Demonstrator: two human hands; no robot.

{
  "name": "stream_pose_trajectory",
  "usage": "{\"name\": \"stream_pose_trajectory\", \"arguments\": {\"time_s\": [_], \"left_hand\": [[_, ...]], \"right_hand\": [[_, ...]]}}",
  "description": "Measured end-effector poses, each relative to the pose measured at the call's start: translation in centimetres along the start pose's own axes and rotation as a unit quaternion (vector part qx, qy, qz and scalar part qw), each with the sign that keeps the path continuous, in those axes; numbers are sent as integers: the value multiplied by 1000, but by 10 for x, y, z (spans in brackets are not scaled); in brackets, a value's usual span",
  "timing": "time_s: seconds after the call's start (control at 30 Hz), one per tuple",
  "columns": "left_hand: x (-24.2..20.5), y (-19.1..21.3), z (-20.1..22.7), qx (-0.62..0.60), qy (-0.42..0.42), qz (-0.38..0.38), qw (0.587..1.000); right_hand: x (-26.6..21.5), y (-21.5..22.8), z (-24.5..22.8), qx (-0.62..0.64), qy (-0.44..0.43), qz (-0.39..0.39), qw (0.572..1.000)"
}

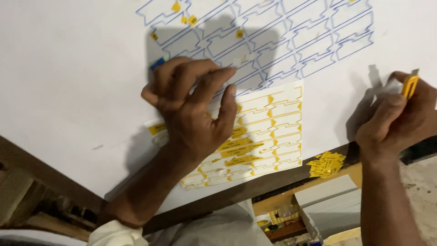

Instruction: Use a utility knife to carefully cut out price and product labels from a large printed sheet.

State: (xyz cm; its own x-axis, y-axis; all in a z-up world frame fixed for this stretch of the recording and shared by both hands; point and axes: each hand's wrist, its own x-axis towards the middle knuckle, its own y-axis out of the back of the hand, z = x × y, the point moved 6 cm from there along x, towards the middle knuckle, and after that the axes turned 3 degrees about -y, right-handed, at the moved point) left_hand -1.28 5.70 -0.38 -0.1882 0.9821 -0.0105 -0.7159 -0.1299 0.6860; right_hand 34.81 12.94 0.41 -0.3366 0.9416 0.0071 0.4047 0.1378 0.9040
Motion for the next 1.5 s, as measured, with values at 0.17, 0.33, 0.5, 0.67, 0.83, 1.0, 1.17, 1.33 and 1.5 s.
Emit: {"name": "stream_pose_trajectory", "arguments": {"time_s": [0.17,0.33,0.5,0.67,0.83,1.0,1.17,1.33,1.5], "left_hand": [[5,17,1,-69,7,38,997],[16,44,5,-177,37,-36,983],[-27,58,-15,-112,3,-64,992],[-66,68,-18,-42,-42,-87,994],[-91,49,-8,-38,-118,-187,975],[-95,30,3,-39,-111,-183,976],[-84,16,23,44,-134,-164,976],[-71,10,26,52,-140,-135,980],[-63,4,15,-9,-125,-129,984]], "right_hand": [[-11,-1,3,4,-41,5,999],[-27,-4,17,35,-65,-31,997],[-20,-12,14,47,-68,-26,996],[-15,-7,11,40,-67,-31,996],[-2,-6,-7,29,-33,-36,998],[2,-8,-12,29,-50,-29,998],[-6,0,1,10,-50,-3,999],[15,-2,-17,0,-15,2,1000],[-14,8,23,-7,-45,-9,999]]}}
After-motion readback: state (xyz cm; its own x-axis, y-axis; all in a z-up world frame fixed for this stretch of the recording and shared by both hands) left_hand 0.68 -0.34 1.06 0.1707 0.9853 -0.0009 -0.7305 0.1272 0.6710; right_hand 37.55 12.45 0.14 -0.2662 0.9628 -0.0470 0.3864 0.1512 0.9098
